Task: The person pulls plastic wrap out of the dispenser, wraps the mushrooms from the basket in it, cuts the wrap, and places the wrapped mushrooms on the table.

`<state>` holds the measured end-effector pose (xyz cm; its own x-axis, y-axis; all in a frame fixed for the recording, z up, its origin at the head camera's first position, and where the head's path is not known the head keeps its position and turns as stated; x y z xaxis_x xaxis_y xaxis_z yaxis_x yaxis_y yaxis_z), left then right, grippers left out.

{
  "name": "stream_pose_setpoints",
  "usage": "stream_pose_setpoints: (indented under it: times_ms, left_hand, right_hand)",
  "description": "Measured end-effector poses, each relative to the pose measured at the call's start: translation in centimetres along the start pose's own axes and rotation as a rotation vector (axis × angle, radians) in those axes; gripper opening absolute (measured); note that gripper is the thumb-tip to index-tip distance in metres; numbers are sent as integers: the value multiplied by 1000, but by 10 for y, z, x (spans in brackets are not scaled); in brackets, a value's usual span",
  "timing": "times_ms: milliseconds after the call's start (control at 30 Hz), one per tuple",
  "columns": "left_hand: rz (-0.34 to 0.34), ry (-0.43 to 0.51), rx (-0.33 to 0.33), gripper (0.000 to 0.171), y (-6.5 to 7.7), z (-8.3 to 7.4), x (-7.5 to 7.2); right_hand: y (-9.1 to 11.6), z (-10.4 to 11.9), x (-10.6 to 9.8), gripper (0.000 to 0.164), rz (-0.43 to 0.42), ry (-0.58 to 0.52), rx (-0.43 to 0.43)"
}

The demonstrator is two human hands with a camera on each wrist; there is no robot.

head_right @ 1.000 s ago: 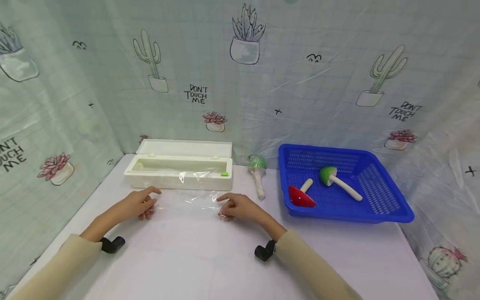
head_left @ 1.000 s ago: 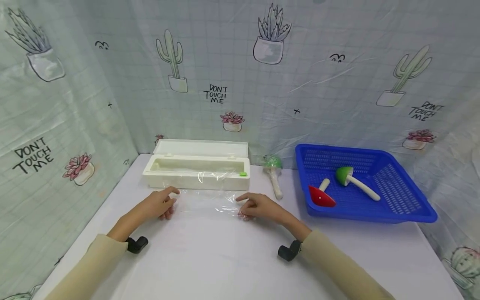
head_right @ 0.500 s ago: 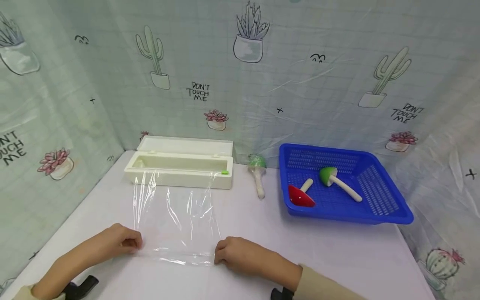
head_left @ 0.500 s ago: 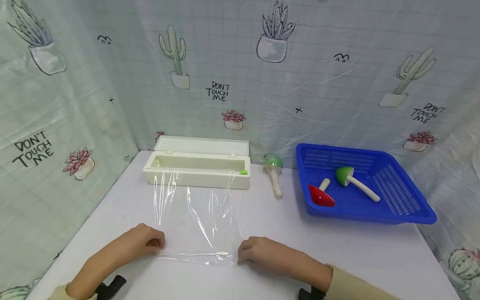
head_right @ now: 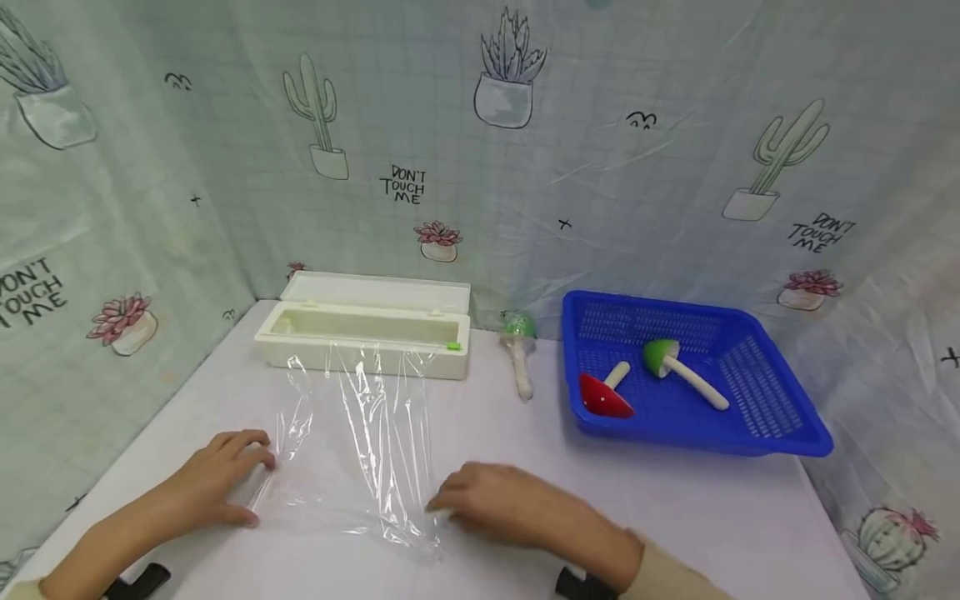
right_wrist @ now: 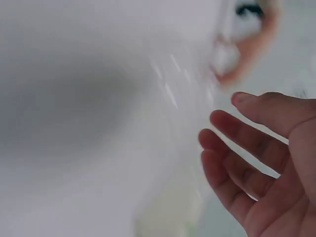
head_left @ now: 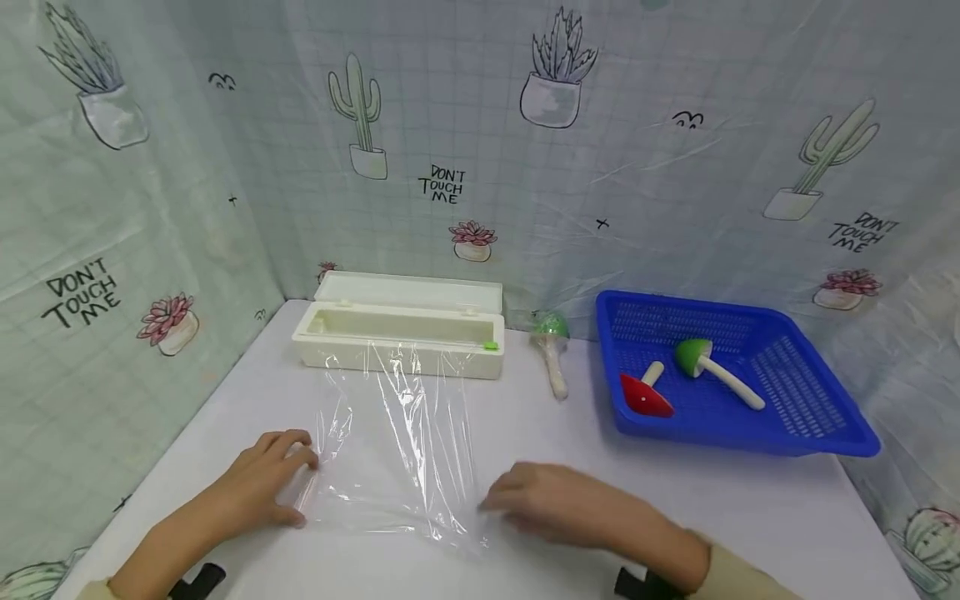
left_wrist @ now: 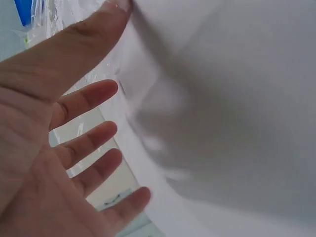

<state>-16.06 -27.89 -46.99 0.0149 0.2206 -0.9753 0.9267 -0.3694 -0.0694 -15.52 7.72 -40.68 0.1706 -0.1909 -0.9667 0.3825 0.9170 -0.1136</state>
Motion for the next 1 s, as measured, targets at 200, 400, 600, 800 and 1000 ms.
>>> stream_pose_setpoints:
  times_ms: [200,400,600,800,1000]
  left_hand:
    - [-21,2,-39,89,11,7,2]
    - [-224,-113,196,116,23,-1,-4]
    - [-165,-77,282,109,29,3,7]
    - [-35,32,224,108,21,14,15]
    - [156,194,82,105,7,22,17]
  right_hand:
    - [49,-98,-141,28,-307,58,383]
    - [109,-212,-221,25,-264,164,661]
    - [163,-298,-204,30,-88,142,807]
    - [197,-326,-138,68,116,-237,997]
    - [209,-334,-91,96,235,-467,1129]
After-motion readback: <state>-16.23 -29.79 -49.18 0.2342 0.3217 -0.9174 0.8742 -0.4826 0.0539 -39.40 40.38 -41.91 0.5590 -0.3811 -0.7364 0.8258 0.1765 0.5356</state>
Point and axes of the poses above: each hand's wrist, its own y-axis away from the middle knuckle, its own x-axis out of the palm, z = x × y, the point moved 6 cm from there along -y, towards the middle knuckle, and after that the axes turned 4 degrees about -z, right-handed, at the moved point
